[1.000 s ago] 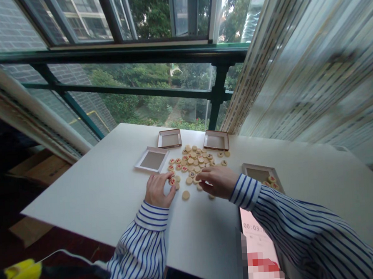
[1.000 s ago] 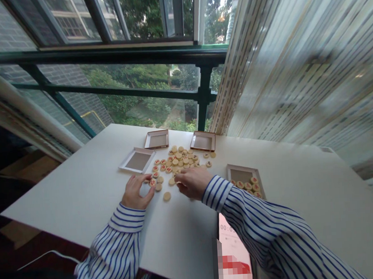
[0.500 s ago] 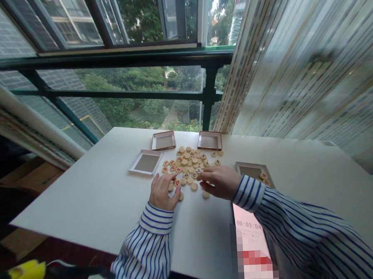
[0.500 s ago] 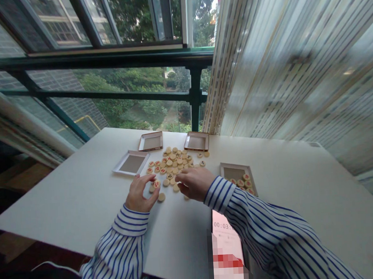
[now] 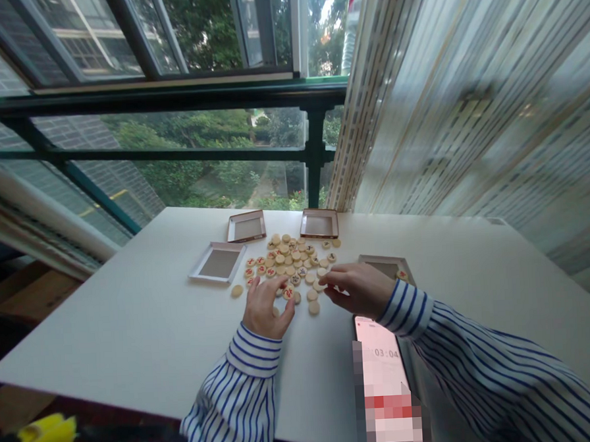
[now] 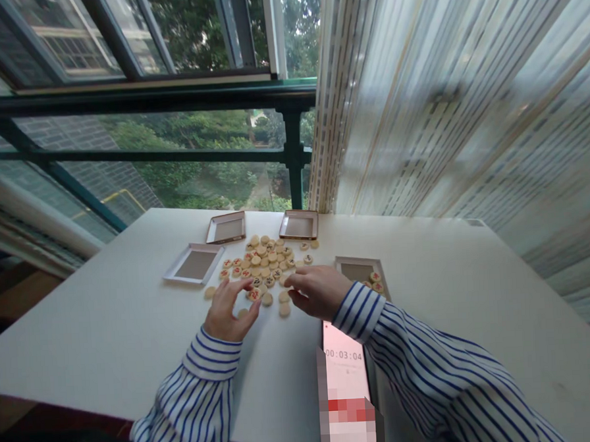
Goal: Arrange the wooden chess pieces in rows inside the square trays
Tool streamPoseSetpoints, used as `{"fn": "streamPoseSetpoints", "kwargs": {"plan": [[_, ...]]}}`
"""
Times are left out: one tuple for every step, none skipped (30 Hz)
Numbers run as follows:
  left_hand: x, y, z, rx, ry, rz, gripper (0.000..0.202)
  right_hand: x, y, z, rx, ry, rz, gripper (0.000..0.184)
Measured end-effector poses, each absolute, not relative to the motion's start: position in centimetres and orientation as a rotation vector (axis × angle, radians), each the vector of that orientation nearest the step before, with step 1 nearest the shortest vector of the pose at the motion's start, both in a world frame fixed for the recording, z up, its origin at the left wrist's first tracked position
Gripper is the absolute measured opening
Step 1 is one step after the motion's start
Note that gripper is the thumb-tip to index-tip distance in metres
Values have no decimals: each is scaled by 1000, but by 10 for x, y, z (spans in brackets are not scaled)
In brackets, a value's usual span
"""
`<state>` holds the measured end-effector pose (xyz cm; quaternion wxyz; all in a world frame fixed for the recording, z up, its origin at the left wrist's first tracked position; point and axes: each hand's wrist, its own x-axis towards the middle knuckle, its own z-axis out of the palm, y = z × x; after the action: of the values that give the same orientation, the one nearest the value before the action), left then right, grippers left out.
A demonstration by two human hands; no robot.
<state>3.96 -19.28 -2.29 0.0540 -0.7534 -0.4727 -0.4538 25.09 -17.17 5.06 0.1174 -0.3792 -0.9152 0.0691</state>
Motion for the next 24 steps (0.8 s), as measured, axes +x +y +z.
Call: {"fn": "streamPoseSetpoints", "kwargs": {"plan": [[42,-193,-23,-2296,-1432,-1380,33,254,-172,50,-1111,-2670,201,22],[43,-193,-22,-2300,-1430,-1379,33,256,-173,50,-1112,-2664,201,21],[45,-193,-22,-2304,-1428,-1378,33,258,-174,50,-1113,-2659,202,21],[47,-193,-22,-2308,-1426,-1376,32,261,-175,50,-1118,-2655,205,21],[49,-193,-21,-2313,-1421,-1376,32,263,-175,50,-1128,-2650,210,21],[50,-193,-21,-2320,-1416,-1376,32,265,-176,50,-1142,-2644,216,21],[52,-193,-21,-2327,-1411,-1375,32,266,-177,51,-1157,-2637,224,21],[53,-193,-20,-2333,-1409,-1373,32,268,-178,52,-1170,-2631,233,21],[55,-193,-20,-2335,-1405,-1373,32,270,-178,52,-1179,-2625,240,21],[56,-193,-19,-2336,-1400,-1377,32,271,-178,53,-1185,-2619,245,22],[58,-193,-19,-2336,-1393,-1382,32,273,-179,53,-1190,-2613,243,22],[60,-192,-18,-2337,-1386,-1388,31,275,-179,53,-1193,-2606,236,21],[61,-192,-17,-2337,-1378,-1395,31,277,-179,52,-1194,-2600,228,21],[63,-192,-17,-2337,-1370,-1402,31,278,-179,52,-1194,-2591,221,21],[65,-192,-16,-2336,-1363,-1408,31,280,-179,51,-1192,-2583,216,21],[67,-191,-16,-2336,-1358,-1413,31,282,-179,50,-1193,-2572,213,21],[69,-191,-16,-2336,-1355,-1417,31,284,-179,49,-1195,-2558,212,21],[71,-190,-16,-2339,-1354,-1421,31,286,-180,49,-1199,-2544,213,21],[72,-190,-16,-2344,-1356,-1422,31,287,-180,48,-1205,-2529,215,20],[74,-190,-17,-2351,-1360,-1422,31,289,-180,47,-1211,-2516,218,20],[75,-189,-17,-2358,-1364,-1421,31,290,-181,47,-1215,-2505,221,20],[76,-189,-17,-2364,-1365,-1419,31,292,-181,47,-1217,-2495,223,20],[78,-189,-17,-2371,-1363,-1418,31,293,-181,46,-1215,-2489,225,20],[79,-188,-18,-2378,-1357,-1416,31,295,-181,46,-1215,-2483,225,20]]}}
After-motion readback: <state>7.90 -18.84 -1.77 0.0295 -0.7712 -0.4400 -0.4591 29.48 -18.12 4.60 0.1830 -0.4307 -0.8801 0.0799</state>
